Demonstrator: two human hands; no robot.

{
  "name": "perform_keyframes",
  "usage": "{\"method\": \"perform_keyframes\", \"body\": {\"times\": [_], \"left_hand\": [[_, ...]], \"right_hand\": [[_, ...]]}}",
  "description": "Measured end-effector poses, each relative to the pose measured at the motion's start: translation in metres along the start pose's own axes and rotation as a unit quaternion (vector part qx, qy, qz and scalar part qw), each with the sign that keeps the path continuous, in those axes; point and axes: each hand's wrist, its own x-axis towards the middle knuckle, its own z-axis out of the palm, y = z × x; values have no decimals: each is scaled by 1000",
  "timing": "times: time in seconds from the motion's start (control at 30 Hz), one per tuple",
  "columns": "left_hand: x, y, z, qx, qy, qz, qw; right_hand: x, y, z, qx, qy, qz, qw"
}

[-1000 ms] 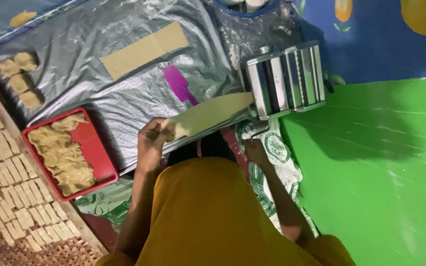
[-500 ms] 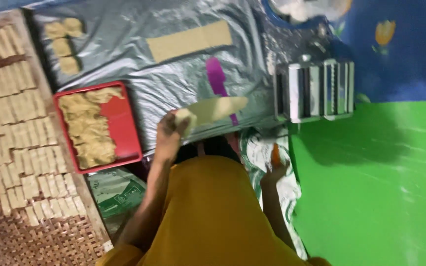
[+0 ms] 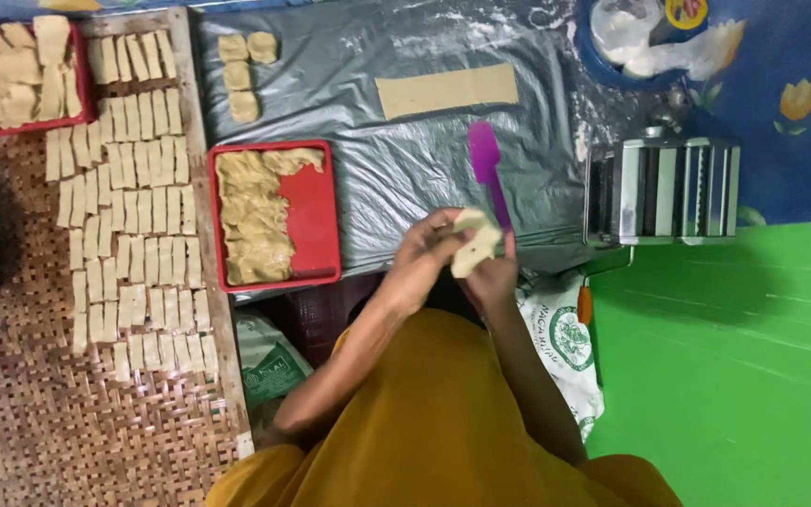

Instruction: Flatten pieces of dough using a manual pasta machine and stack them on a tray.

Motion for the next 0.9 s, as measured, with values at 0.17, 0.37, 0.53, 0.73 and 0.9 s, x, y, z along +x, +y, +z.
{"method": "perform_keyframes", "body": {"times": [0.17, 0.37, 0.53, 0.73, 0.9], "left_hand": [[-20, 18, -59, 109, 85, 73, 988], [-29, 25, -97, 290, 189, 39, 937], [-4, -39, -163, 310, 229, -23, 923], [7, -59, -177, 195, 254, 42, 947], [-9, -37, -162, 109, 265, 76, 955]], "right_hand": [[16, -30, 23, -158, 192, -166, 954], [0, -21, 83, -246, 131, -255, 926], [-4, -54, 68, -237, 118, -265, 927], [-16, 17, 143, -248, 63, -265, 930], [-27, 40, 163, -239, 43, -262, 934]]}}
